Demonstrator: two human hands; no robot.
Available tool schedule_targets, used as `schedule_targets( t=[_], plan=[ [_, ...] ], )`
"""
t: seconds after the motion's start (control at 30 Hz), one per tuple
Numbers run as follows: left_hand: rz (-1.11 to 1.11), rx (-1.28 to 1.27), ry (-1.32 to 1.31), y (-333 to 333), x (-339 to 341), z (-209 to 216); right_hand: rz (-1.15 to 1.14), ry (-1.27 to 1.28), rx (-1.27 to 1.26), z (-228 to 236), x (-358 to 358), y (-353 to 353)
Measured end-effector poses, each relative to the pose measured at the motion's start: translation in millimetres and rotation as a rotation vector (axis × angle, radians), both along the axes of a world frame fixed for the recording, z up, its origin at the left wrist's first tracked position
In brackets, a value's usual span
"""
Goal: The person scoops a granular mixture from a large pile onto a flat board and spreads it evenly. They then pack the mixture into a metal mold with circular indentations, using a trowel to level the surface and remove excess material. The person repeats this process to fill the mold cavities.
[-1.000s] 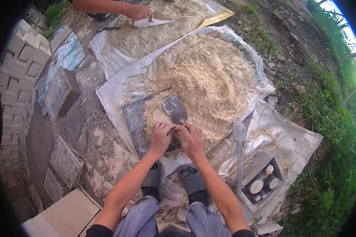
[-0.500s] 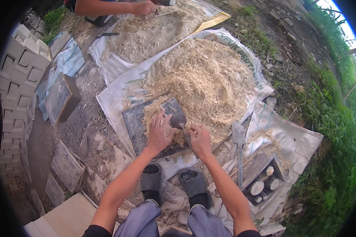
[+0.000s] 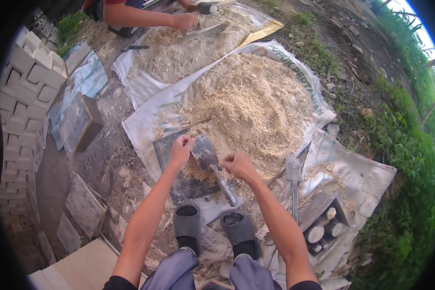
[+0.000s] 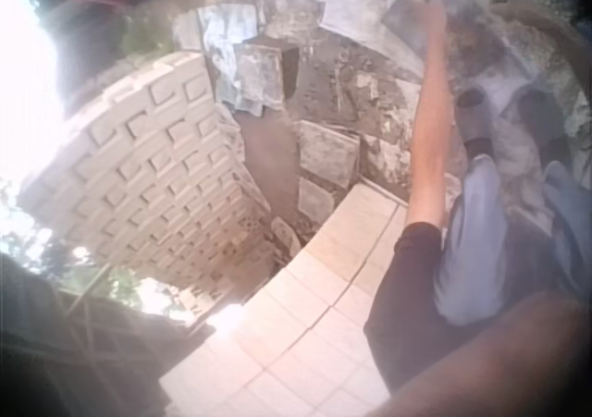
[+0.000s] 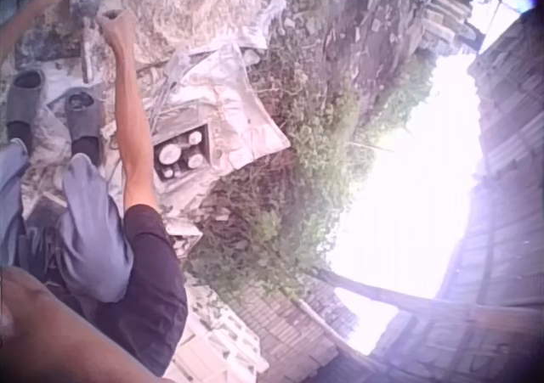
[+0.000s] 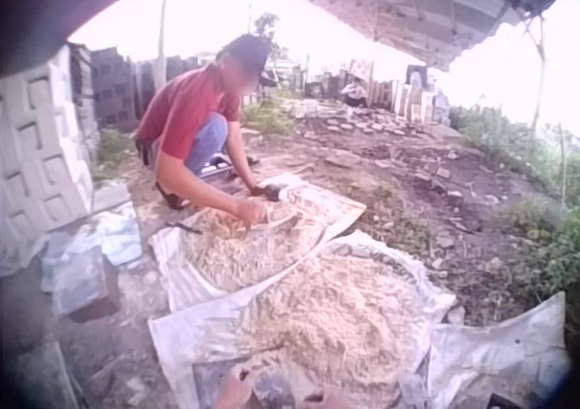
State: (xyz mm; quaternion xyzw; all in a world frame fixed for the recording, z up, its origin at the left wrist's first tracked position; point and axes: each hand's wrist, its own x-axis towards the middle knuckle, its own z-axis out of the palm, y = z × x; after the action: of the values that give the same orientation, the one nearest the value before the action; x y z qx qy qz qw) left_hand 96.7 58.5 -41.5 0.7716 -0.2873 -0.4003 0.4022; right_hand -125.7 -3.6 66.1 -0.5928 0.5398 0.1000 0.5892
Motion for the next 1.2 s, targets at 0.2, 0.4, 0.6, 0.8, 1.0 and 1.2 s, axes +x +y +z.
schedule_targets(
  t=[0.2,0.4,0.6,0.8,1.0,1.2],
  plan=[
    [0.095,-0.099,0.115,-11.5,-3.6,3.7,-0.038,-0.341,-0.416,-20.1,-5.9,6.9],
    [0.381,-0.194,0.485,-7.5,-5.8,31.4,0.035,-0.09,-0.264,-24.9,-16.4,57.1],
    [-0.19,-0.157,-0.811,93.2,-51.1,25.1,-0.161,0.0,-0.498,-3.7,-21.3,53.5],
    [-0.117,-0.258,-0.691,61.5,-67.4,8.6,-0.123,0.024,-0.614,5.2,-46.4,8.0],
    [-0.059,-0.348,-0.563,-1.8,-29.1,3.8,0.136,-0.019,-0.572,-3.7,-12.4,-7.6],
    [-0.22,-0.378,-0.559,56.0,-25.8,5.9,0.106,0.157,-0.482,-21.6,-2.0,90.1]
  ],
)
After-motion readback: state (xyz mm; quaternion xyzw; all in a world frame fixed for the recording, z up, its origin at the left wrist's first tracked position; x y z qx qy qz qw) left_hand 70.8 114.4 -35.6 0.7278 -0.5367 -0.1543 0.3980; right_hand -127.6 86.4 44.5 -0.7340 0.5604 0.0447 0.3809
